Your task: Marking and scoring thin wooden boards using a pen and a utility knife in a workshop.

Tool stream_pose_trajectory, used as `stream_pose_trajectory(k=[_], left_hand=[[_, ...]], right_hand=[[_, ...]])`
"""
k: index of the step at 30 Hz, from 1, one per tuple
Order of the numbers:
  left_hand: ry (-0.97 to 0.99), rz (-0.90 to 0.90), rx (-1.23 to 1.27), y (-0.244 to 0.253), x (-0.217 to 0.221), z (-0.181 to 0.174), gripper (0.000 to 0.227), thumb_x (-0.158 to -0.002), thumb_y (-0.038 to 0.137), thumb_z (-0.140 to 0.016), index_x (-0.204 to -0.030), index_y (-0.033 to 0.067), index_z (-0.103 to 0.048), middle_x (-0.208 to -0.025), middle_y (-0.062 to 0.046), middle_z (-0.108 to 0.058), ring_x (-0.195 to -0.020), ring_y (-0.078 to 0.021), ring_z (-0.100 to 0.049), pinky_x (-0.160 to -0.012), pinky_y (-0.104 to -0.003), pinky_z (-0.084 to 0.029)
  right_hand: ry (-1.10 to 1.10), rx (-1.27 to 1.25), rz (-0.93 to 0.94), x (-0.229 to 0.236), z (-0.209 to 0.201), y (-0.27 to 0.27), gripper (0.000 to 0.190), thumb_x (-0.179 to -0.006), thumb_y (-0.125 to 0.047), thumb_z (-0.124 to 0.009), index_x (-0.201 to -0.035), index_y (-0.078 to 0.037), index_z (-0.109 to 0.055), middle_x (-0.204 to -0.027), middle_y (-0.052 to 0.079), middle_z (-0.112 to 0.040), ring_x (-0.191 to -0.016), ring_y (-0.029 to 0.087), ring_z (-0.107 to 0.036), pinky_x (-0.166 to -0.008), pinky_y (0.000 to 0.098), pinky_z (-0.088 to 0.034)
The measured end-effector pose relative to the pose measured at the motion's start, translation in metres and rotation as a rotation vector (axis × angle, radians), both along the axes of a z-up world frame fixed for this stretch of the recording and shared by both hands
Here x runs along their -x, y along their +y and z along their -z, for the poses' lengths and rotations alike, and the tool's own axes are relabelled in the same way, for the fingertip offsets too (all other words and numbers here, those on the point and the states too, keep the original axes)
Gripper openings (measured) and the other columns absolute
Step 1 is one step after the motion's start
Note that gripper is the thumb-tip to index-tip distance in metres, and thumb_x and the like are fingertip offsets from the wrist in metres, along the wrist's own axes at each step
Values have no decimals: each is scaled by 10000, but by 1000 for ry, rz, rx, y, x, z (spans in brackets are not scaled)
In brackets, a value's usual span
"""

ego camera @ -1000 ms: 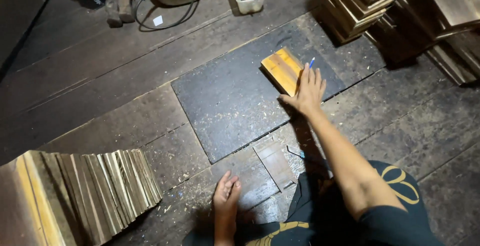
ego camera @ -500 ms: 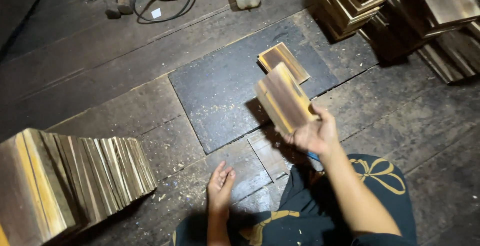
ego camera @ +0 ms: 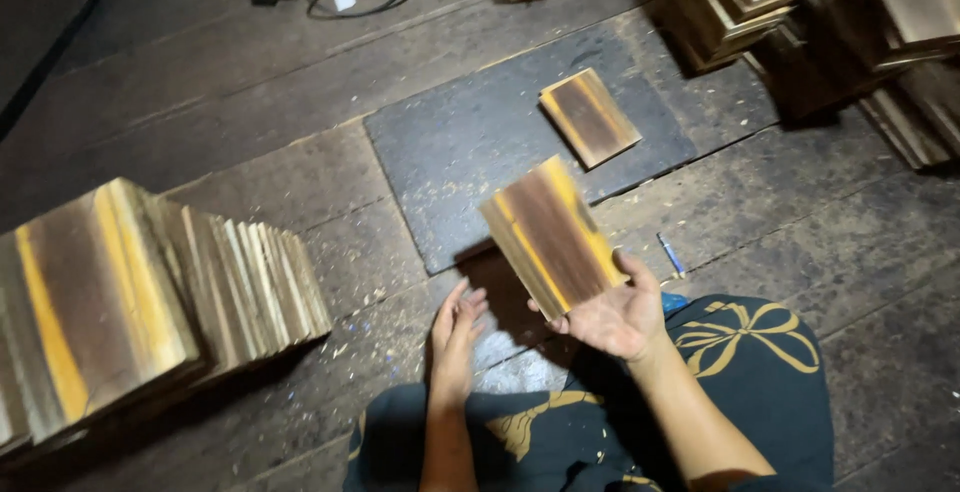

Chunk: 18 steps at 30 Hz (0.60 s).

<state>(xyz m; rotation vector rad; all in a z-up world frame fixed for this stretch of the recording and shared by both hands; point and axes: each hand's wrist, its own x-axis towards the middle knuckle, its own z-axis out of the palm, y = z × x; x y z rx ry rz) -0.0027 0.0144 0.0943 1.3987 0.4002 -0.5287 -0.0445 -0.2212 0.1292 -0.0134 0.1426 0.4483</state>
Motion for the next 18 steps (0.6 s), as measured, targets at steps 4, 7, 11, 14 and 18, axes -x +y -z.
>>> stream_pose_trajectory(k=[4, 7, 11, 14, 18], left_hand=[[-90, 33, 443, 7, 6, 66, 851, -912, 660, -426, -1595, 182, -251, -1386, -100, -536, -1250, -276, -559, -1068, -526, -464], [-21, 20, 605, 4, 10, 70, 784, -982, 628, -437, -1619, 235, -201, -1360, -57, -533, -1213, -266, -565, -1047, -581, -452], [-40, -145, 604, 5, 8, 81, 615, -1039, 348, -539, -1583, 185, -304, -1491, -169, -521, -1310, -375, -560, -1077, -591, -454], [-29, -148, 690, 2, 9, 52, 566, -1047, 332, -514, -1564, 179, -342, -1453, -210, -548, -1288, -398, -573, -1054, -609, -470], [-36, -158, 695, 2, 8, 57, 547, -1046, 318, -512, -1547, 160, -362, -1434, -231, -563, -1264, -407, -591, -1037, -616, -485]], right_hand=[[-196, 1058, 193, 12, 47, 19, 953, -762, -289, -819, -1551, -25, -353, -1392, 262, -563, -1203, 404, -591, -962, 483, -496], [-412, 1825, 323, 36, 56, 46, 1246, -595, -368, -968, -1600, -22, -316, -1441, 216, -556, -1331, 367, -523, -1094, 496, -432], [-407, 1838, 533, 52, 38, 74, 1116, -662, -150, -963, -1566, 37, -336, -1395, 222, -599, -1276, 329, -578, -977, 441, -523], [-281, 1726, 612, 43, 38, 70, 960, -752, -25, -875, -1556, 40, -356, -1364, 218, -615, -1193, 258, -595, -878, 354, -525], [-196, 1541, 610, 39, 53, 54, 786, -835, 87, -747, -1534, 10, -396, -1306, 169, -640, -1117, 182, -633, -822, 256, -559]])
